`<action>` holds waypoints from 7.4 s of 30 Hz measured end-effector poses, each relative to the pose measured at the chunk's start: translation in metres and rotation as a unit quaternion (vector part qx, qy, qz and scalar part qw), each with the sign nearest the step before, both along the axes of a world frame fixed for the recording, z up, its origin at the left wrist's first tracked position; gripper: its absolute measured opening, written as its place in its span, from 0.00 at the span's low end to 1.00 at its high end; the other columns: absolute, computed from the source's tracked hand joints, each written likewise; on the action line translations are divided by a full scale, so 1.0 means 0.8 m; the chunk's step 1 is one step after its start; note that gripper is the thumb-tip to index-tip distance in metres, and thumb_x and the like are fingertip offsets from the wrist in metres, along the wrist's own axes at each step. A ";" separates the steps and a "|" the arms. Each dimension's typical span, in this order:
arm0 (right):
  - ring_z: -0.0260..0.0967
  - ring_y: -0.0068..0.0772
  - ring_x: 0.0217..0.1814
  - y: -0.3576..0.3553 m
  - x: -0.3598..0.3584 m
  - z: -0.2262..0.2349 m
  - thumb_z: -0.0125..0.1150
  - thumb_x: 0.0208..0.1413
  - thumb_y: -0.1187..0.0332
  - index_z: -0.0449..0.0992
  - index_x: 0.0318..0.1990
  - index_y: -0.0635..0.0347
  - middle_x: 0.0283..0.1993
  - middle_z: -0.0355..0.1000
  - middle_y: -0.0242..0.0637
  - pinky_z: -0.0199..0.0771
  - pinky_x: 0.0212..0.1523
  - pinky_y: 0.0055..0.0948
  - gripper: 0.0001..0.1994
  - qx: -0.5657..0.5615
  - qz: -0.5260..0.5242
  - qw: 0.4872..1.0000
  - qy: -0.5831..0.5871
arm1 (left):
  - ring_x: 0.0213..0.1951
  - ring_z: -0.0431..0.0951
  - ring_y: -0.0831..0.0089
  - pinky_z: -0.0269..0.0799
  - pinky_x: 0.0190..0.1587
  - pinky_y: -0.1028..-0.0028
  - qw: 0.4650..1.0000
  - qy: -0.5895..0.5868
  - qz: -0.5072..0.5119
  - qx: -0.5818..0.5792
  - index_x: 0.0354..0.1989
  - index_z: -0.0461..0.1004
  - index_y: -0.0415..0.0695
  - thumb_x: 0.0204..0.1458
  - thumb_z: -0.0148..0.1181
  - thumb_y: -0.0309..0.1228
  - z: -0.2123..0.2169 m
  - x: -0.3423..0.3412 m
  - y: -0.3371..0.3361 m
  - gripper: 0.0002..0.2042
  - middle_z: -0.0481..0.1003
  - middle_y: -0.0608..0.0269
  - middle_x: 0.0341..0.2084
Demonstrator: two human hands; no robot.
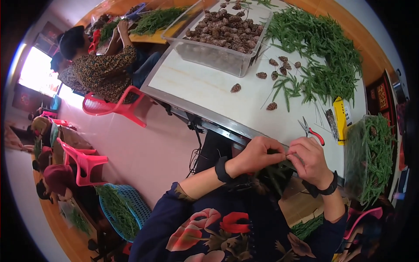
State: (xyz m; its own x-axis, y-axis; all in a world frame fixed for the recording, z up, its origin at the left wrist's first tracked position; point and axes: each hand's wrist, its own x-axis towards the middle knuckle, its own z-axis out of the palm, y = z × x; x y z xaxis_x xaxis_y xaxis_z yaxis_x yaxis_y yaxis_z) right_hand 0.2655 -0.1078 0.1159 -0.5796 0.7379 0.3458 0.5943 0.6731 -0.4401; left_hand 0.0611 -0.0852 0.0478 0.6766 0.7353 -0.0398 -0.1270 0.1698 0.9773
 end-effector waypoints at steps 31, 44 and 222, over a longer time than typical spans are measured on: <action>0.68 0.35 0.31 -0.028 -0.001 -0.019 0.66 0.44 0.75 0.77 0.36 0.60 0.31 0.70 0.34 0.66 0.38 0.35 0.10 -0.040 -0.049 0.998 -0.013 | 0.22 0.73 0.84 0.66 0.24 0.81 0.912 0.145 0.117 0.365 0.30 0.78 0.39 0.53 0.60 0.30 0.002 0.002 -0.014 0.06 0.74 0.69 0.19; 0.71 0.32 0.34 -0.024 0.010 -0.018 0.64 0.46 0.75 0.77 0.41 0.60 0.37 0.72 0.35 0.68 0.38 0.37 0.13 0.215 0.060 0.970 -0.099 | 0.21 0.69 0.87 0.62 0.21 0.82 0.984 -0.025 -0.064 -0.162 0.30 0.79 0.39 0.54 0.62 0.30 0.013 -0.012 -0.002 0.07 0.73 0.74 0.19; 0.70 0.54 0.29 -0.014 -0.030 -0.027 0.64 0.51 0.68 0.68 0.32 0.62 0.27 0.71 0.45 0.67 0.28 0.44 0.10 -0.127 -0.173 0.971 -0.109 | 0.33 0.75 0.84 0.71 0.37 0.81 0.977 0.007 0.210 -0.030 0.36 0.79 0.34 0.53 0.61 0.24 -0.016 -0.031 -0.010 0.06 0.79 0.67 0.28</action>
State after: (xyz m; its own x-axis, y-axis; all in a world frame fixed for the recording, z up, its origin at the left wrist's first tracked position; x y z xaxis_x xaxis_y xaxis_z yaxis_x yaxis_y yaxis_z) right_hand 0.2413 -0.1187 0.0943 -0.3218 0.9465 0.0246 0.8631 0.3039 -0.4034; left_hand 0.0364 -0.0930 0.0349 0.3142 0.9442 -0.0985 -0.1842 0.1624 0.9694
